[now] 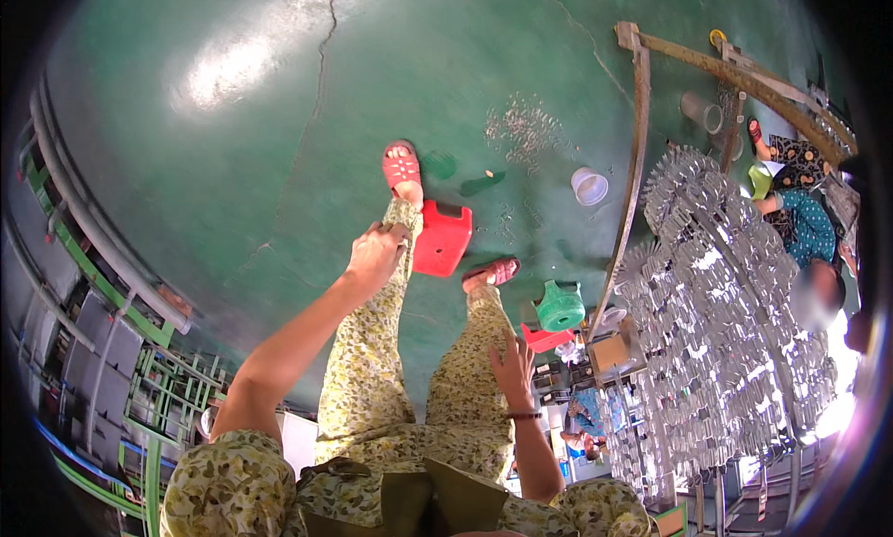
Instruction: The person sits on the floor and repeatedly picks up small metal clips from the ground, then attaches them to metal hangers hanging from a wooden rack. The person continues this assembly process throughout the clip.
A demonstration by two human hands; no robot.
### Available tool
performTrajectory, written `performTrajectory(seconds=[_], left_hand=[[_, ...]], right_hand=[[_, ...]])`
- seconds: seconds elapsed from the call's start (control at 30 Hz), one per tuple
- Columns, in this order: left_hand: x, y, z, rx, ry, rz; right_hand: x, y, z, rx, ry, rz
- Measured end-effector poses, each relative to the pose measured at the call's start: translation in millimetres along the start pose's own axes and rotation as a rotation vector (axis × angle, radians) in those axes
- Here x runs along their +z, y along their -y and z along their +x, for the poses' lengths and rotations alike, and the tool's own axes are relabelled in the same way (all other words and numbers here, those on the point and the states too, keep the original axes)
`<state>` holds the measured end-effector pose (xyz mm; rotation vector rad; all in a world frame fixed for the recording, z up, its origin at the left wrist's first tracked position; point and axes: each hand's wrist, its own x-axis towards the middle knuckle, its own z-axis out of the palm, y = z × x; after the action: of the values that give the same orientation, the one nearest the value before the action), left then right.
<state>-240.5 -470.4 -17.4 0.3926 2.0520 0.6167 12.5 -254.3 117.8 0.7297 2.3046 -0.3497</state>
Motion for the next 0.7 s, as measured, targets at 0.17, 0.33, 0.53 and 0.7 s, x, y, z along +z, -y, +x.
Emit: performTrajectory(seconds=[0.17,0.33,0.53,0.7], left_hand=[[36,-3,0,-0.194,0.035,-0.008],[26,-6,62,-0.069,-0.309,0.047],[108,-66,270,0.312,-0.316,0.355],[180,-36,396,0.274,-0.366,0.379]], right_hand=[[27,-84,-62,0.407,0.591,0.061],[52,-160,-69,0.059,0.681,0.22],[71,-243,-51,0.29,0.075,0.361],[169,-281,-7,0.513,-0.502,0.625]])
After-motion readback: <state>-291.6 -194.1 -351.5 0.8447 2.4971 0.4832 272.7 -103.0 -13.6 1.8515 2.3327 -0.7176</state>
